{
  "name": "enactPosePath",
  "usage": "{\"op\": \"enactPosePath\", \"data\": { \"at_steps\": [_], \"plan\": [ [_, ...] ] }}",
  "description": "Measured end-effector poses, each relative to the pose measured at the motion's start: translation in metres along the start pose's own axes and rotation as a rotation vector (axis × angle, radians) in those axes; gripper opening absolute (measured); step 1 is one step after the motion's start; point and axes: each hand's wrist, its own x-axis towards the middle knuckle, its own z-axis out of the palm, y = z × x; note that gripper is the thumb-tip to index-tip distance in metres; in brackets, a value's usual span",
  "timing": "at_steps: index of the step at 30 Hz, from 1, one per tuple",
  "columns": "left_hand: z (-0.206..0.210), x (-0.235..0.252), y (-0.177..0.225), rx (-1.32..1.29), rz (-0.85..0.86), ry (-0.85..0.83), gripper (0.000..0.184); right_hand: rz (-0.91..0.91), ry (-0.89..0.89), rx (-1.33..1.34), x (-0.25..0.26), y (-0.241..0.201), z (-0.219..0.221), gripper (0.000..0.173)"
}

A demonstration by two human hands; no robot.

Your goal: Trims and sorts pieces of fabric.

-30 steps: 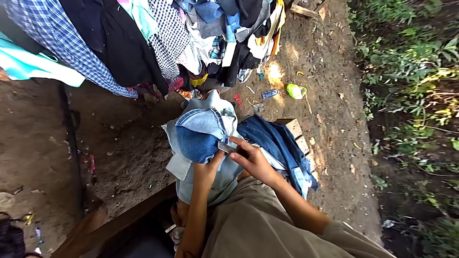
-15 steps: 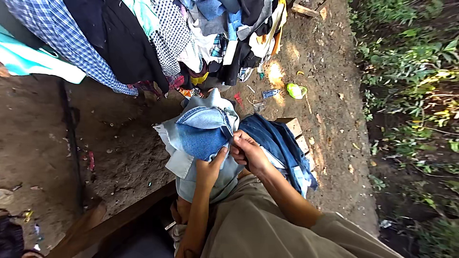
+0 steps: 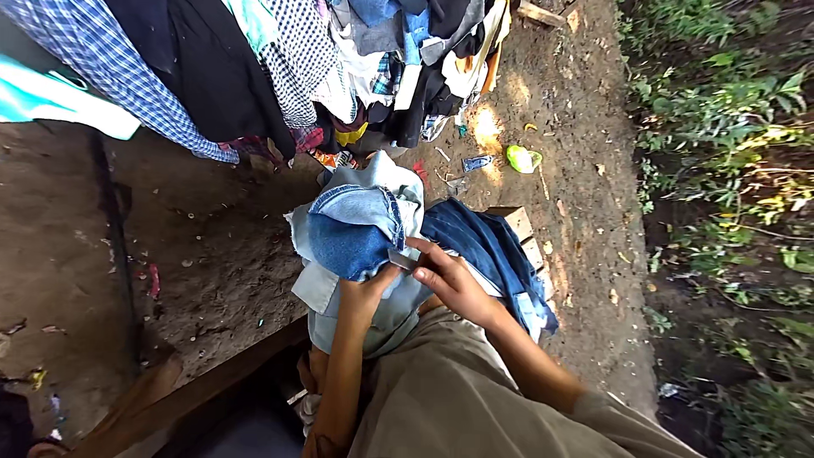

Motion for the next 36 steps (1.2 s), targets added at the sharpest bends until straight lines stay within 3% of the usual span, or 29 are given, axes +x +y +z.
{"op": "enactPosePath", "data": {
  "at_steps": [7,11,16,18,21,24,26,28,30,32,33,34,36],
  "plan": [
    [0.011,-0.002,-0.011,0.058,0.082,-0.06,0.034,-0.105,0.218,-0.205,-0.005,0.019,0.009,0.051],
    [0.02,0.008,-0.006,0.101,0.209,-0.072,0.039,-0.192,0.189,-0.196,0.016,0.022,0.001,0.049],
    [0.018,0.011,0.003,0.01,0.197,-0.05,0.042,-0.248,0.143,-0.091,0.032,0.019,-0.002,0.046],
    [0.015,0.01,0.004,-0.02,0.183,-0.037,0.042,-0.196,0.139,0.047,0.033,0.018,0.002,0.038],
    [0.01,0.004,0.003,-0.042,0.117,-0.004,0.041,0.094,0.052,0.438,0.026,0.006,0.006,0.028],
    [0.005,-0.002,0.003,-0.044,0.015,0.039,0.043,0.277,-0.076,0.977,0.022,0.004,-0.007,0.054],
    [0.003,-0.002,0.001,-0.044,-0.005,0.059,0.04,0.313,-0.041,1.279,0.021,0.011,-0.02,0.04],
    [0.004,-0.002,0.0,-0.042,-0.017,0.066,0.038,0.371,0.061,1.402,0.016,0.015,-0.031,0.025],
    [0.005,-0.003,0.0,-0.022,-0.027,0.064,0.037,0.372,0.101,1.151,0.007,0.015,-0.034,0.037],
    [0.006,-0.005,0.0,-0.013,-0.023,0.068,0.036,0.291,0.069,0.724,-0.004,0.014,-0.031,0.077],
    [0.007,-0.006,0.0,-0.01,-0.021,0.067,0.036,0.234,0.038,0.528,-0.009,0.013,-0.029,0.087],
    [0.007,-0.007,0.001,-0.002,-0.014,0.069,0.036,0.171,0.007,0.356,-0.012,0.01,-0.027,0.086],
    [0.009,-0.01,0.003,0.028,-0.004,0.082,0.033,0.058,-0.004,0.119,-0.015,0.006,-0.02,0.067]
  ]
}}
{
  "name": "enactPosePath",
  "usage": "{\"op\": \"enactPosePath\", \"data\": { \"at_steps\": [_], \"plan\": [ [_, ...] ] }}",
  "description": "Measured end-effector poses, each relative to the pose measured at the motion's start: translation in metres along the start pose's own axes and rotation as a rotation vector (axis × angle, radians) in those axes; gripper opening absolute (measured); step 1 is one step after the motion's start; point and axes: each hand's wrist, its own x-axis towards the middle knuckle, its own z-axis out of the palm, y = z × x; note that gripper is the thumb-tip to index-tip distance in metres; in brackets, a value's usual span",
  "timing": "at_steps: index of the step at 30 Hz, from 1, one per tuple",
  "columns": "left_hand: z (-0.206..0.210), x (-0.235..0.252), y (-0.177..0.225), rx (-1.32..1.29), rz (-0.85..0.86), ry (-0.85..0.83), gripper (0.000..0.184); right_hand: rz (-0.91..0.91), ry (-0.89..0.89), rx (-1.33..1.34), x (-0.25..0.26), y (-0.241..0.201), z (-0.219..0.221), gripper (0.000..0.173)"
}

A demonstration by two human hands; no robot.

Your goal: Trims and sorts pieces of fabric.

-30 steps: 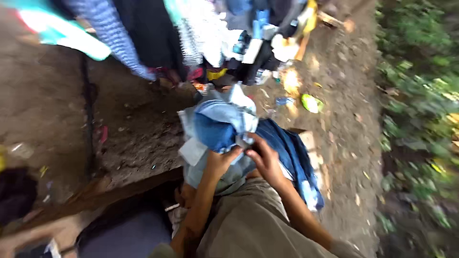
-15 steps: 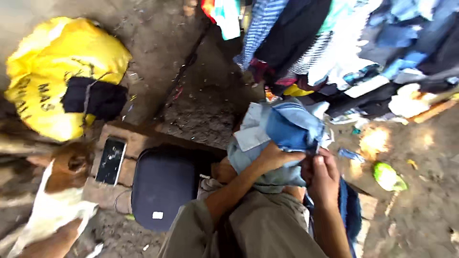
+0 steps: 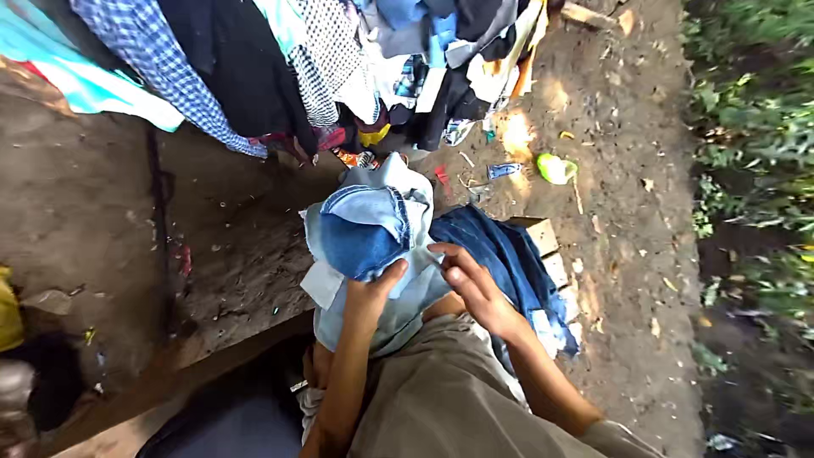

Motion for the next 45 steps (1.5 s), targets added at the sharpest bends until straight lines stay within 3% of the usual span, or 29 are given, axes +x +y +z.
{"op": "enactPosePath", "data": {
  "at_steps": [2,5,10,21,24,28,31,34,37,39,42,45],
  "plan": [
    [0.002,-0.004,0.003,0.028,-0.007,0.016,0.028,-0.065,0.005,-0.095,0.001,0.0,0.008,0.061],
    [0.0,-0.007,0.005,0.025,-0.009,-0.003,0.027,-0.031,-0.038,-0.102,0.006,0.001,0.015,0.075],
    [-0.001,-0.007,0.009,-0.021,-0.065,0.034,0.026,-0.03,-0.082,-0.199,0.011,0.003,0.005,0.056],
    [-0.004,-0.009,0.0,-0.013,-0.015,-0.026,0.027,-0.217,0.21,-0.215,0.019,0.024,0.036,0.039],
    [-0.006,-0.006,0.0,0.015,-0.039,-0.034,0.028,-0.1,0.202,0.208,0.019,0.018,0.042,0.032],
    [-0.008,-0.004,-0.005,0.025,-0.005,-0.04,0.028,0.385,-0.018,0.984,0.021,0.0,0.033,0.024],
    [-0.009,-0.003,-0.007,0.041,0.014,-0.028,0.028,0.493,-0.154,1.144,0.02,0.0,0.026,0.021],
    [-0.005,-0.002,-0.005,0.059,0.037,-0.007,0.032,0.327,-0.015,0.764,0.011,-0.009,0.03,0.033],
    [-0.003,0.0,-0.006,0.07,0.061,-0.01,0.03,0.019,0.11,0.109,0.004,-0.001,0.033,0.043],
    [-0.003,0.001,-0.008,0.067,0.07,-0.016,0.027,-0.084,0.206,-0.256,0.003,0.003,0.04,0.048],
    [-0.005,0.0,-0.009,0.052,0.068,-0.033,0.028,-0.143,0.282,-0.404,0.008,0.008,0.049,0.047],
    [-0.01,0.0,-0.011,0.048,0.09,-0.066,0.024,-0.127,0.253,-0.255,0.016,0.01,0.048,0.042]
  ]
}}
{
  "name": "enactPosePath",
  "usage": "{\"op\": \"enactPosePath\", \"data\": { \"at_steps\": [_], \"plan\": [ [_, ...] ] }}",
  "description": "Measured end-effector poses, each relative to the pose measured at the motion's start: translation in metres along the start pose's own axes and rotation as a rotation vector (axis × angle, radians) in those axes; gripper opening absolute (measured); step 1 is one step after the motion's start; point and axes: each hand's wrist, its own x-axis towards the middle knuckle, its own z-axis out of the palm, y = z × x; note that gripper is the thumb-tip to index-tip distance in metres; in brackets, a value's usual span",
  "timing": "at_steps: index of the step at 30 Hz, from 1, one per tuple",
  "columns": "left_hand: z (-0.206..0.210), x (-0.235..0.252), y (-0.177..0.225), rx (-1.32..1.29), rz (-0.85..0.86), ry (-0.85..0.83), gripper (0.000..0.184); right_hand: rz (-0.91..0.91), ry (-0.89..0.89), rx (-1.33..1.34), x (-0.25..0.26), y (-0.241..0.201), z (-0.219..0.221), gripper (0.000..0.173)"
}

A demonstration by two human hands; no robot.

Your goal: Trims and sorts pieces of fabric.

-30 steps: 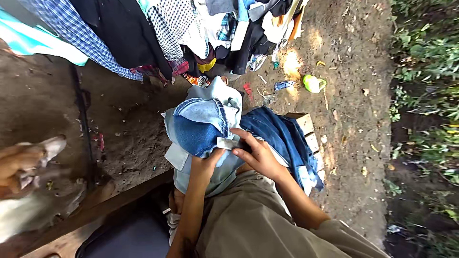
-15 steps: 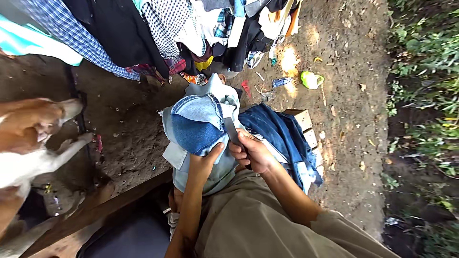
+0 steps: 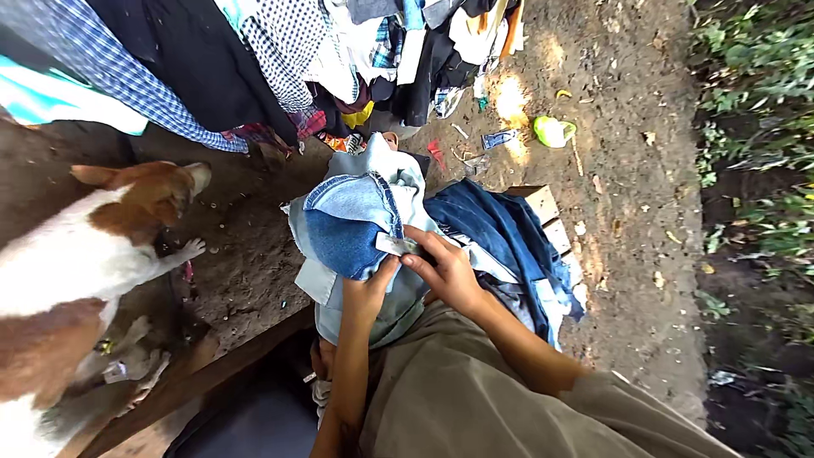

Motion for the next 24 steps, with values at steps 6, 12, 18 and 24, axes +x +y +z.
{"op": "enactPosePath", "data": {
  "at_steps": [6,12,18,24],
  "plan": [
    [-0.008,0.0,-0.001,0.018,0.02,0.008,0.027,0.621,-0.245,1.137,0.019,-0.017,-0.01,0.023],
    [-0.008,0.001,0.003,-0.023,-0.027,0.059,0.028,0.705,-0.424,1.374,0.02,-0.017,-0.013,0.018],
    [-0.003,-0.004,0.002,0.038,0.002,0.107,0.028,0.211,-0.242,0.308,0.008,-0.019,-0.013,0.049],
    [-0.006,-0.005,-0.002,0.057,0.06,0.059,0.031,0.169,-0.107,0.275,0.008,-0.013,-0.001,0.04]
  ]
}}
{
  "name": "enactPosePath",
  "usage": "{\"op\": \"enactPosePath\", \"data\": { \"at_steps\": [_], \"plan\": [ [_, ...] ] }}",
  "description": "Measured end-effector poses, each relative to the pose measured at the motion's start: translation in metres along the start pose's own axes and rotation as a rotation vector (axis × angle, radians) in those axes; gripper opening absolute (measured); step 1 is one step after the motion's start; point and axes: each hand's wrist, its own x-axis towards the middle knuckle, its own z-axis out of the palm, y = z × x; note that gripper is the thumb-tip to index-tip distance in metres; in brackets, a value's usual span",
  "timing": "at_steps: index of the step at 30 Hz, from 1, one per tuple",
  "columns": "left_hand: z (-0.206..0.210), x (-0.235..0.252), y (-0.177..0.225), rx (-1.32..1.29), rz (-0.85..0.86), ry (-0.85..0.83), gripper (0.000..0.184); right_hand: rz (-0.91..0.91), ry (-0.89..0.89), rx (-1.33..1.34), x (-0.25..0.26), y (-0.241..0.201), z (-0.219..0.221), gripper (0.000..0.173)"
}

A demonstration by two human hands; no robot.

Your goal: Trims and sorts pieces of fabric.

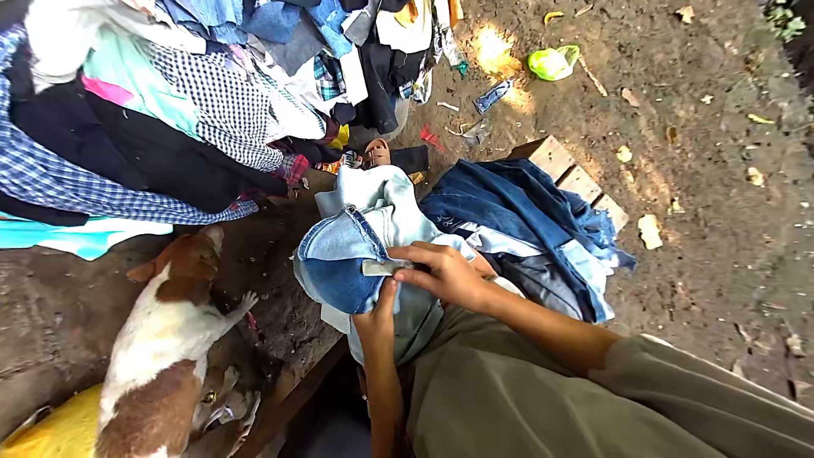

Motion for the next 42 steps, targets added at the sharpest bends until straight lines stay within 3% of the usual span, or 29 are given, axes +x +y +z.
{"op": "enactPosePath", "data": {
  "at_steps": [4,6,8,12,17,19,21,26,28,30,32,34,36,40,42],
  "plan": [
    [0.003,0.0,0.0,0.004,0.005,0.0,0.033,0.386,-0.128,0.829,0.005,-0.012,-0.007,0.024],
    [0.003,-0.001,0.002,-0.007,-0.031,0.015,0.032,0.551,-0.278,1.07,0.006,-0.01,-0.016,0.021],
    [0.005,0.0,0.007,-0.02,-0.085,0.05,0.033,0.598,-0.37,1.163,0.006,-0.005,-0.02,0.018],
    [0.011,-0.002,0.018,0.005,-0.167,0.098,0.033,0.492,-0.291,0.947,-0.002,-0.009,-0.016,0.025],
    [0.019,0.007,0.017,0.036,-0.141,0.069,0.034,0.319,-0.18,0.674,0.0,-0.009,-0.024,0.041],
    [0.019,0.008,0.011,0.065,-0.143,0.06,0.036,0.235,-0.055,0.438,0.01,-0.006,-0.03,0.055],
    [0.019,0.007,0.007,0.079,-0.126,0.046,0.035,0.185,0.027,0.201,0.026,-0.01,-0.037,0.05],
    [0.022,0.006,0.001,0.117,-0.02,0.028,0.03,0.183,-0.113,-0.228,0.074,-0.033,-0.032,0.054],
    [0.026,0.008,0.004,0.064,-0.031,0.06,0.028,0.103,-0.065,-0.201,0.084,-0.039,-0.029,0.033],
    [0.027,0.01,0.012,-0.02,-0.123,0.064,0.027,0.028,0.1,-0.033,0.083,-0.035,-0.027,0.018],
    [0.03,0.012,0.016,-0.066,-0.191,0.052,0.029,0.111,0.25,0.214,0.077,-0.029,-0.021,0.011],
    [0.032,0.012,0.014,-0.04,-0.19,0.043,0.035,0.246,0.331,0.388,0.07,-0.026,-0.014,0.01],
    [0.031,0.01,0.013,0.037,-0.168,0.046,0.038,0.289,0.321,0.367,0.067,-0.025,-0.015,0.008],
    [0.03,0.01,0.006,0.143,-0.063,0.029,0.03,0.186,0.234,0.196,0.063,-0.029,-0.031,0.018],
    [0.029,0.011,0.005,0.11,-0.061,0.034,0.03,0.132,0.096,0.176,0.054,-0.027,-0.037,0.03]
  ]
}}
